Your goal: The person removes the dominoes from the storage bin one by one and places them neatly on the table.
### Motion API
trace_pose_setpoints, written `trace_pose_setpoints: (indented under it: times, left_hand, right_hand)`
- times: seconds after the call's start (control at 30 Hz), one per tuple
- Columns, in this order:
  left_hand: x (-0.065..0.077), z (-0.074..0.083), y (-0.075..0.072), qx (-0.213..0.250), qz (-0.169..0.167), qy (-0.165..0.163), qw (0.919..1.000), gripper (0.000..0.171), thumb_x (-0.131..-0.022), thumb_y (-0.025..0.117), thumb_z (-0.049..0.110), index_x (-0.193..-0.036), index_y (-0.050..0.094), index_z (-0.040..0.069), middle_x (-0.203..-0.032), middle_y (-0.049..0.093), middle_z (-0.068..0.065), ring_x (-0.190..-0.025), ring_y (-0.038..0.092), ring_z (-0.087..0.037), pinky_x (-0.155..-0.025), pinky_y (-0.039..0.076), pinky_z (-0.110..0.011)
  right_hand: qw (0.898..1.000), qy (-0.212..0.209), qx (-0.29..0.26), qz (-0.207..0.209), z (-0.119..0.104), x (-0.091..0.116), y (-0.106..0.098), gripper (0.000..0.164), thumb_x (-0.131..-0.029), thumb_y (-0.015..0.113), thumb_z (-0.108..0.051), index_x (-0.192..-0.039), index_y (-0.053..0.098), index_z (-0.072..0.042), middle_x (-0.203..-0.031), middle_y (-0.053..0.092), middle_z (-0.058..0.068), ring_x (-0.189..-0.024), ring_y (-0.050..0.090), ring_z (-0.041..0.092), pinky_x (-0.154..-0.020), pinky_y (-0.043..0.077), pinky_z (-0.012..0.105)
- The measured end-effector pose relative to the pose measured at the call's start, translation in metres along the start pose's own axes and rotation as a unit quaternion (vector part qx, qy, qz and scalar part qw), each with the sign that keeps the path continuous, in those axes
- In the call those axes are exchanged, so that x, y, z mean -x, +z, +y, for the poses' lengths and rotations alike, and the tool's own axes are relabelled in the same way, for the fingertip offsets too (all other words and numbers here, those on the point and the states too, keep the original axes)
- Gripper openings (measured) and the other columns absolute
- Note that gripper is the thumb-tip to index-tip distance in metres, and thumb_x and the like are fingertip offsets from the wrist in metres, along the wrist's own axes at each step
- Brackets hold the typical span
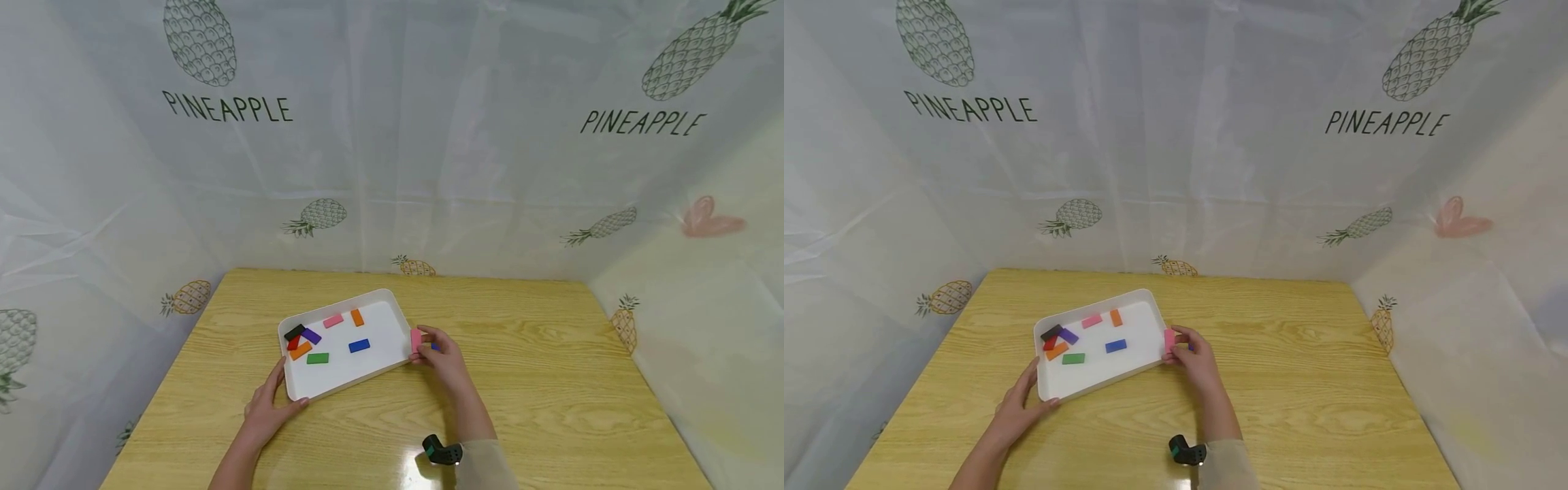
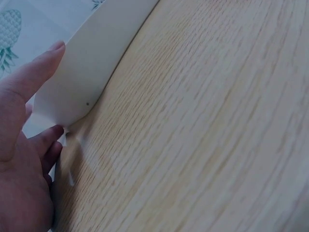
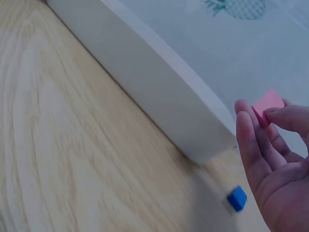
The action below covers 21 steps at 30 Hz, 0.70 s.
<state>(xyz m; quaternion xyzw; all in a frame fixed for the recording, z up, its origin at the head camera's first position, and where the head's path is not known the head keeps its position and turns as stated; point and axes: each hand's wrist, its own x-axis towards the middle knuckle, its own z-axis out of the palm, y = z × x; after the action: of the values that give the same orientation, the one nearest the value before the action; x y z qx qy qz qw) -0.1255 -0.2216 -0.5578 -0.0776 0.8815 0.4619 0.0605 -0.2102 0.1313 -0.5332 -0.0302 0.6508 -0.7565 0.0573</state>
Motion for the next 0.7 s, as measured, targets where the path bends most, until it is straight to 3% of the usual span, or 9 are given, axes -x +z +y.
trace_pose_setpoints:
  times: [0.3, 0.7]
  left_hand:
    - [-0.001, -0.002, 0.000, -0.007, 0.001, 0.005, 1.0000, 0.107, -0.079, 0.079, 0.044, -0.158, 0.010, 0.025, -0.157, 0.028, -0.015, -0.140, 0.015, -0.046, -0.103, 0.008, -0.067]
    - [-0.001, -0.002, 0.000, -0.003, 0.001, 0.006, 1.0000, 0.106, -0.079, 0.079, 0.043, -0.158, 0.011, 0.024, -0.156, 0.029, -0.016, -0.140, 0.016, -0.046, -0.103, 0.009, -0.067]
  right_hand:
    - [0.998, -0.028, 0.011, 0.057, 0.008, 0.005, -0.027, 0.042, -0.091, 0.050, 0.017, -0.133, 0.049, 0.013, -0.101, 0.049, 0.022, -0.072, 0.069, 0.024, -0.072, 0.059, 0.038]
    - [0.988, -0.023, 0.107, 0.111, 0.008, 0.001, -0.048, 0.037, -0.092, 0.054, 0.013, -0.129, 0.055, 0.010, -0.098, 0.050, 0.021, -0.072, 0.067, 0.031, -0.065, 0.058, 0.038]
